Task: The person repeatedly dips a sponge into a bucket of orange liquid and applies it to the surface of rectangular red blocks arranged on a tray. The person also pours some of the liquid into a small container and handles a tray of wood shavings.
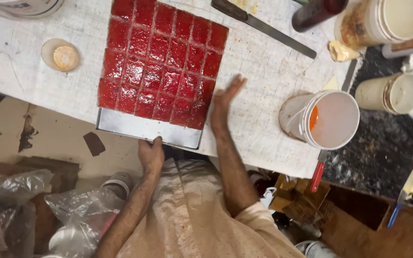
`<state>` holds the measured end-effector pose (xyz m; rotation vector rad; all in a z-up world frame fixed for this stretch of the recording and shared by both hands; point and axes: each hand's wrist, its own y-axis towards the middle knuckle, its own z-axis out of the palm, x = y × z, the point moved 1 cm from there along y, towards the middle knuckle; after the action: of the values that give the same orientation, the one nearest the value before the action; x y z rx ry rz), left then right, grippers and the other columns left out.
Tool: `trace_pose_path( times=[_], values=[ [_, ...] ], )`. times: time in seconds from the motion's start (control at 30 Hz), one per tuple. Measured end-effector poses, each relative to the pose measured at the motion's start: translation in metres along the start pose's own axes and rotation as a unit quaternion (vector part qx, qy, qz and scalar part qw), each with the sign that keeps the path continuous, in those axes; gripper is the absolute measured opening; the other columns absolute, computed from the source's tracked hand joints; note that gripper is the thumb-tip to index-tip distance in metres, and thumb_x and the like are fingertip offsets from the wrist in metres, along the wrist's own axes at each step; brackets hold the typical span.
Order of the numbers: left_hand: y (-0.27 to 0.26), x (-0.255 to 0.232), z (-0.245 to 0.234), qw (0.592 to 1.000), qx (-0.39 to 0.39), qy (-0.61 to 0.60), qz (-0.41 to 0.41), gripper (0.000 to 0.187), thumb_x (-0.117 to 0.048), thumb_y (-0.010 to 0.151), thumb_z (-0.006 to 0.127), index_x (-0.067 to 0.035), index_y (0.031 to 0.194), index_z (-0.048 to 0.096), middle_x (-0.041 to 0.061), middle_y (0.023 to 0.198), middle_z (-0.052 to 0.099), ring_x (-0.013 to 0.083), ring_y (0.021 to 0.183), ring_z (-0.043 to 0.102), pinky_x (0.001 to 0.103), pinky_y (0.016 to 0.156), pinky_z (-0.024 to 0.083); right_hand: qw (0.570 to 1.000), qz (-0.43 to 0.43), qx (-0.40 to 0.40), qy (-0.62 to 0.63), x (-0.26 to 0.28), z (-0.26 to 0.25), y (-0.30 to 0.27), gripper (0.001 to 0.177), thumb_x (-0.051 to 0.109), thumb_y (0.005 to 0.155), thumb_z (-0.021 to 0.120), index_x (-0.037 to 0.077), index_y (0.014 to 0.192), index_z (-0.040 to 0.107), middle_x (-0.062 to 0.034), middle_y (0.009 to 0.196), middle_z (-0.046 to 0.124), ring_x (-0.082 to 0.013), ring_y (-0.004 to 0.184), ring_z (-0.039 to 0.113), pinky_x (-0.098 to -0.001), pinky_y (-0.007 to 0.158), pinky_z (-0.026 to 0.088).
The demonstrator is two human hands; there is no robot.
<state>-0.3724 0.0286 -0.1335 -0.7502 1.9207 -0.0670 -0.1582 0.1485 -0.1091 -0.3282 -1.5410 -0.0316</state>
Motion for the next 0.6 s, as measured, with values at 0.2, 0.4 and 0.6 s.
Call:
trace_pose_path(
  times=[0.2,0.4,0.6],
  values=[
    [0.032,0.036,-0.055,0.994,0.056,0.091,-0.014,0.046,-0.024,0.090,0.070,0.002,0.127,0.061,0.022,0.112,0.073,0.0342,0.103,0.072,0.046,0.090,0.053,0.993,-0.030,0.078,0.083,0.018,-0.030,-0.001,0.093,0.050,0.108,0.047,0.023,0.161,-0.024,-0.0135,0.176,-0.011,-0.0320,0.164,-0.006,-0.0496,0.133,0.003],
    [0.081,0.044,-0.168,0.909,0.166,0.382,-0.034,0.055,-0.042,0.091,0.072,0.002,0.124,0.065,0.029,0.113,0.072,0.0437,0.107,0.069,0.053,0.093,0.054,0.991,-0.077,0.063,0.092,0.023,-0.154,0.020,0.106,0.074,0.098,0.052,0.019,0.169,-0.005,-0.0218,0.176,0.022,-0.0405,0.164,0.020,-0.0539,0.136,0.010],
    [0.126,-0.008,-0.167,0.869,0.230,0.437,0.022,0.046,-0.036,0.093,0.067,0.000,0.122,0.064,0.027,0.108,0.075,0.0447,0.104,0.071,0.055,0.094,0.055,0.981,-0.032,0.181,0.067,0.040,-0.127,0.051,0.115,0.080,0.092,0.053,0.017,0.168,-0.007,-0.0211,0.176,0.015,-0.0397,0.165,0.015,-0.0556,0.136,0.009]
  ],
)
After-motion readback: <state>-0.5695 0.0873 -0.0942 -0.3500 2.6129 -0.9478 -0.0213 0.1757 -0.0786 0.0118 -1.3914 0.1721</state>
